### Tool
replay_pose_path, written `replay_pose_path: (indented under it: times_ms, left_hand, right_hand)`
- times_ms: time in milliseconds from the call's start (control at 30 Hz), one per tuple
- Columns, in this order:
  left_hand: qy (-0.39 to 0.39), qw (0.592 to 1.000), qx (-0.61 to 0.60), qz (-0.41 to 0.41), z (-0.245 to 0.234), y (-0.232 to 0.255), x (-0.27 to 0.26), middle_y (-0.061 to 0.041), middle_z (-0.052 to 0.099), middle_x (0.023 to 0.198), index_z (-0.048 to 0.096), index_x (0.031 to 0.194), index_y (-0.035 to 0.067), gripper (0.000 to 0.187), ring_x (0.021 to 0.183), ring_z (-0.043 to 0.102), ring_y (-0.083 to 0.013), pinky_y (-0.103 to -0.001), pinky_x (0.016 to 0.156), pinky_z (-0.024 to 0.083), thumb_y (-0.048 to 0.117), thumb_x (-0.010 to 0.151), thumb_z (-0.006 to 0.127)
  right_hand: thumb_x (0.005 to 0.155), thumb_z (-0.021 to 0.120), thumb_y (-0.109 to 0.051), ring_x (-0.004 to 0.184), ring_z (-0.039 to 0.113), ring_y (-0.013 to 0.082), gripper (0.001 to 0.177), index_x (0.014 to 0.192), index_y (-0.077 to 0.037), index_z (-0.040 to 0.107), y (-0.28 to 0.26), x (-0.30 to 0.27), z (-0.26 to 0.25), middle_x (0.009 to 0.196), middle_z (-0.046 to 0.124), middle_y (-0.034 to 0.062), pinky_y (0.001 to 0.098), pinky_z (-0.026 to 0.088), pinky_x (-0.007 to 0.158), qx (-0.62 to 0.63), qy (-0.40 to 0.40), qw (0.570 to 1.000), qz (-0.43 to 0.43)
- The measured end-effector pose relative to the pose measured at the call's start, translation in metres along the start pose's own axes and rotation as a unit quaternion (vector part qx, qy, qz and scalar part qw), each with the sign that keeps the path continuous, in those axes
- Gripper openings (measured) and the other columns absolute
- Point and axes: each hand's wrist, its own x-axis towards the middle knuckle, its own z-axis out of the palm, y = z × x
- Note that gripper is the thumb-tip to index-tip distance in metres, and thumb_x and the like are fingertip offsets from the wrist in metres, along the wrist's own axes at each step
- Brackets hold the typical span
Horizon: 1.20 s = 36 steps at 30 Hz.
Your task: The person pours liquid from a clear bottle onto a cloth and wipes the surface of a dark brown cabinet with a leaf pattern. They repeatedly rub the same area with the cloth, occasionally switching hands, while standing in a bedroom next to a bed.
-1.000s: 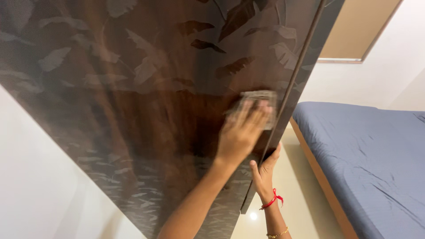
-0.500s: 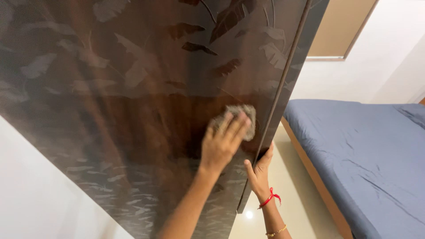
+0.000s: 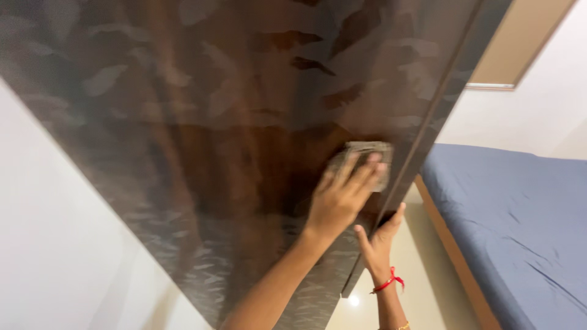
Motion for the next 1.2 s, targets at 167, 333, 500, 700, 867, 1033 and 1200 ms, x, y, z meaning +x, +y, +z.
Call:
replay_pose_path:
  times_ms: [167,333,500,700,867,1033,1200]
  left_hand:
    - [0.006,0.999,0.044,0.025,-0.015,-0.027,-0.004,0.006,0.035,0.167,0.049,0.156,0.026,0.055,0.155,0.038,-0.0207,-0.050,0.120,0.041,0.019,0.104,0.065]
    - [0.039,0.970,0.188,-0.148,-0.066,-0.131,-0.065,-0.012,0.040,0.165,0.051,0.153,0.009,0.056,0.155,0.036,-0.0277,-0.050,0.131,0.024,0.006,0.099,0.067]
    - [0.161,0.957,0.077,-0.231,-0.075,-0.151,-0.085,-0.022,0.037,0.162,0.052,0.148,0.001,0.052,0.152,0.030,-0.0481,-0.055,0.126,0.031,0.013,0.101,0.069]
    - [0.099,0.991,0.030,-0.085,-0.018,-0.073,-0.061,-0.009,0.046,0.160,0.064,0.144,0.013,0.048,0.152,0.039,-0.0347,-0.049,0.127,0.035,0.006,0.097,0.069]
    - [0.049,0.997,-0.062,-0.003,-0.015,-0.032,-0.062,-0.001,0.056,0.154,0.068,0.141,0.014,0.040,0.142,0.053,-0.0265,-0.044,0.113,0.045,0.009,0.101,0.066]
    - [-0.007,0.983,-0.160,-0.090,-0.027,-0.020,-0.098,0.001,0.070,0.137,0.071,0.125,0.014,0.036,0.128,0.065,-0.0190,-0.045,0.104,0.047,0.012,0.088,0.067]
    - [-0.122,0.589,-0.517,-0.609,-0.008,-0.006,-0.183,-0.014,0.068,0.095,0.071,0.111,-0.001,0.024,0.080,0.059,-0.0211,-0.032,0.066,0.048,0.017,0.103,0.056]
  right_hand:
    - [0.091,0.071,-0.033,0.160,0.010,0.0413,0.111,0.165,-0.001,-0.006,0.002,-0.005,0.005,0.173,0.006,0.0255,0.0489,0.009,0.130,-0.033,0.015,0.999,0.007]
    - [0.090,0.071,-0.039,0.160,0.008,0.0424,0.114,0.164,0.000,-0.007,0.000,-0.004,0.001,0.173,0.004,0.0269,0.0496,0.009,0.130,-0.031,-0.002,0.999,-0.005]
    - [0.086,0.072,-0.049,0.160,0.010,0.0424,0.124,0.164,0.001,-0.009,0.000,-0.004,0.005,0.172,0.004,0.0271,0.0503,0.014,0.129,-0.027,0.009,1.000,0.005]
    - [0.085,0.072,-0.052,0.162,0.010,0.0418,0.124,0.166,-0.001,-0.007,0.001,-0.004,0.006,0.173,0.005,0.0267,0.0493,0.014,0.131,-0.037,0.020,0.999,-0.008]
    - [0.088,0.071,-0.049,0.164,0.009,0.0404,0.120,0.166,-0.004,-0.008,-0.005,-0.002,0.003,0.174,0.005,0.0247,0.0482,0.013,0.132,-0.019,0.008,1.000,-0.010]
    - [0.092,0.073,-0.043,0.161,0.007,0.0406,0.118,0.164,-0.001,-0.011,-0.027,0.001,-0.003,0.174,0.001,0.0254,0.0489,0.014,0.128,0.060,-0.028,0.998,-0.001]
    - [0.087,0.072,-0.032,0.159,0.019,0.0403,0.088,0.158,-0.001,0.029,-0.082,-0.024,-0.015,0.166,0.026,0.0254,0.0497,0.019,0.130,-0.168,0.023,0.980,-0.104]
